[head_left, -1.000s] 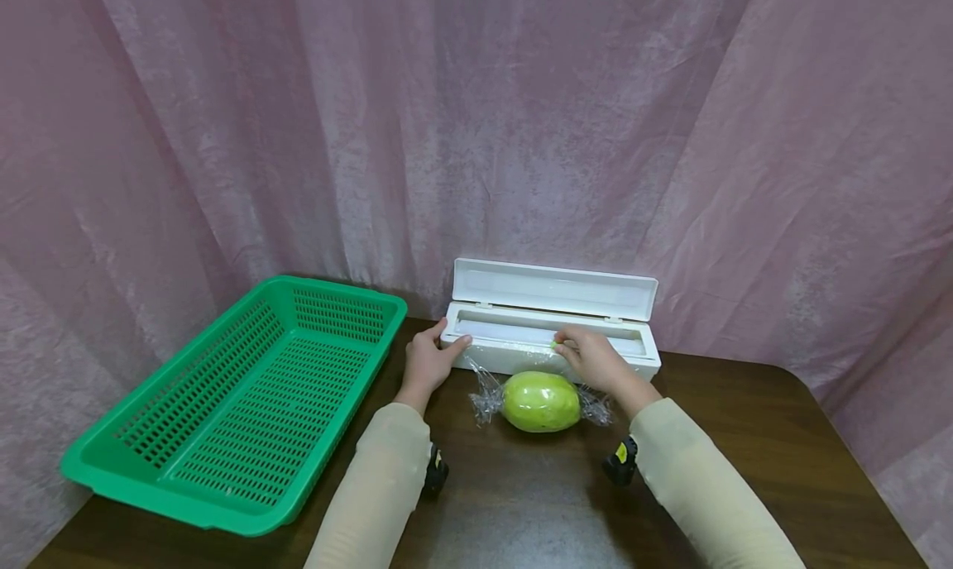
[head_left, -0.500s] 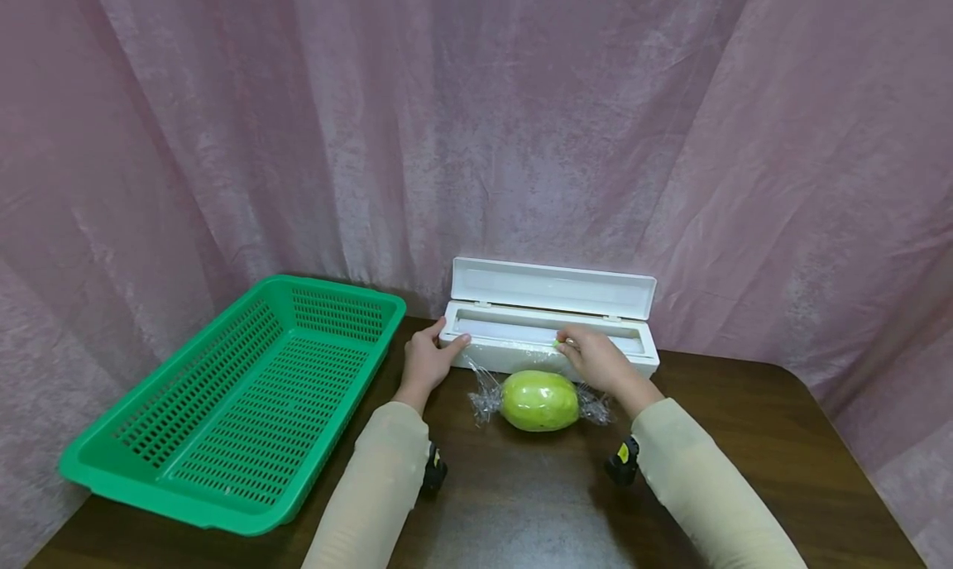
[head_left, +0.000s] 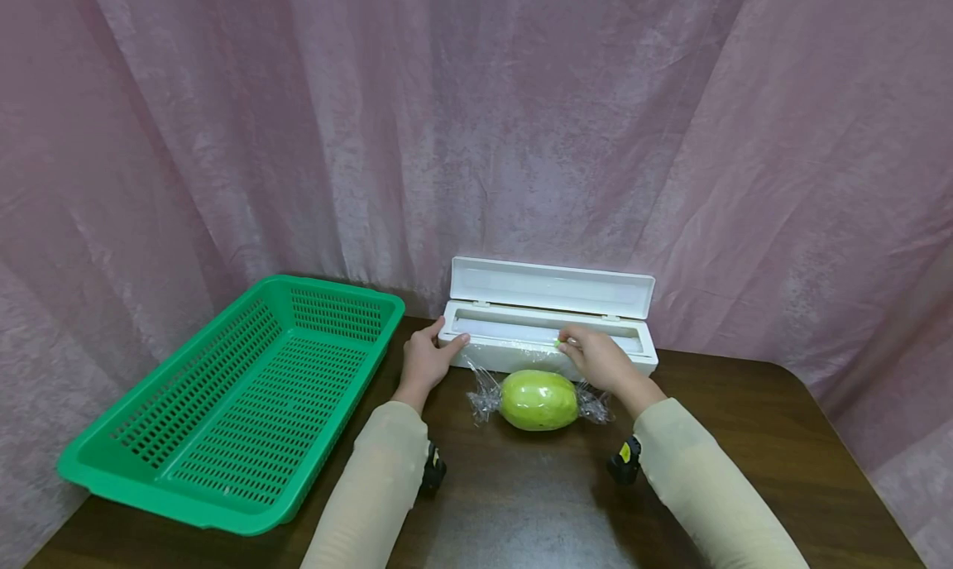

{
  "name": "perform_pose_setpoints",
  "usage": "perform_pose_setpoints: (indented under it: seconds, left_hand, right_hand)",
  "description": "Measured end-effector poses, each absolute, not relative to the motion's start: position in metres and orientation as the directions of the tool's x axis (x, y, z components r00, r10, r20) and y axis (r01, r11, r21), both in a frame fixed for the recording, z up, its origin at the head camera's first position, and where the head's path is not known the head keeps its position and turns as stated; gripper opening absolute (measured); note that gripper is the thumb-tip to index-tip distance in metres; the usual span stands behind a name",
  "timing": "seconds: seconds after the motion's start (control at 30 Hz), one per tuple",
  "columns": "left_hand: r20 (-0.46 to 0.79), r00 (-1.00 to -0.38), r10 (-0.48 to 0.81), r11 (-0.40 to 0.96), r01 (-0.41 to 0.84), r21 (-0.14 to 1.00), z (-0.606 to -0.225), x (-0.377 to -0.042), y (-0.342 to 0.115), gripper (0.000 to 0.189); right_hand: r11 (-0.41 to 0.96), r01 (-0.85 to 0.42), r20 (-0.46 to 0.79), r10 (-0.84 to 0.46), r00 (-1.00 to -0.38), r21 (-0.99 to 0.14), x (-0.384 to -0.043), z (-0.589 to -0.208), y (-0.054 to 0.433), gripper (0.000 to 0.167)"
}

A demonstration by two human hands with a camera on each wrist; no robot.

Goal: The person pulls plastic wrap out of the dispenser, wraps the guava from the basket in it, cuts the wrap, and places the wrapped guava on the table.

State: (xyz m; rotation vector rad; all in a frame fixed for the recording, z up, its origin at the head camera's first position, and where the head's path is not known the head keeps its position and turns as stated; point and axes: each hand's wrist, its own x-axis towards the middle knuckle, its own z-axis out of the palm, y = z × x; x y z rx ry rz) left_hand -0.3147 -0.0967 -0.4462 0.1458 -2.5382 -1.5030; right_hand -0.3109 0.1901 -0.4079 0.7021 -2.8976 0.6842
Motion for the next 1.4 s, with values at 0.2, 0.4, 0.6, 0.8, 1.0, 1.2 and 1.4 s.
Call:
perform_pose_setpoints:
  seconds: [0.2, 0.4, 0.6, 0.8, 1.0, 1.2, 1.4]
  left_hand:
    - [0.106, -0.977, -0.184, 0.477, 0.006, 0.879, -0.444, -0.313, -0.097, 0.072]
    - [0.105, -0.978, -0.182, 0.479, 0.005, 0.878, -0.444, -0.313, -0.097, 0.071]
    - [0.099, -0.979, -0.18, 0.477, 0.001, 0.879, -0.445, -0.313, -0.098, 0.071]
    - [0.098, -0.979, -0.18, 0.472, 0.002, 0.882, -0.444, -0.313, -0.098, 0.072]
    - [0.099, -0.979, -0.179, 0.472, 0.003, 0.882, -0.445, -0.313, -0.097, 0.072]
    - [0.094, -0.979, -0.18, 0.474, -0.003, 0.881, -0.446, -0.314, -0.096, 0.072]
    - [0.097, -0.98, -0.176, 0.474, 0.002, 0.881, -0.446, -0.313, -0.097, 0.072]
  right_hand:
    - [0.798, -0.447, 0.19, -0.405, -0.894, -0.404, -0.311, -0.408, 0.193, 0.015]
    - [0.799, -0.446, 0.188, -0.405, -0.895, -0.404, -0.311, -0.408, 0.194, 0.015]
    - [0.806, -0.434, 0.175, -0.398, -0.901, -0.401, -0.31, -0.408, 0.196, 0.014]
    - [0.809, -0.436, 0.186, -0.394, -0.9, -0.394, -0.31, -0.409, 0.199, 0.013]
    - [0.811, -0.426, 0.178, -0.387, -0.905, -0.401, -0.31, -0.409, 0.202, 0.012]
    - [0.805, -0.431, 0.178, -0.392, -0.902, -0.407, -0.31, -0.41, 0.204, 0.013]
    - [0.812, -0.417, 0.17, -0.381, -0.909, -0.408, -0.31, -0.41, 0.206, 0.014]
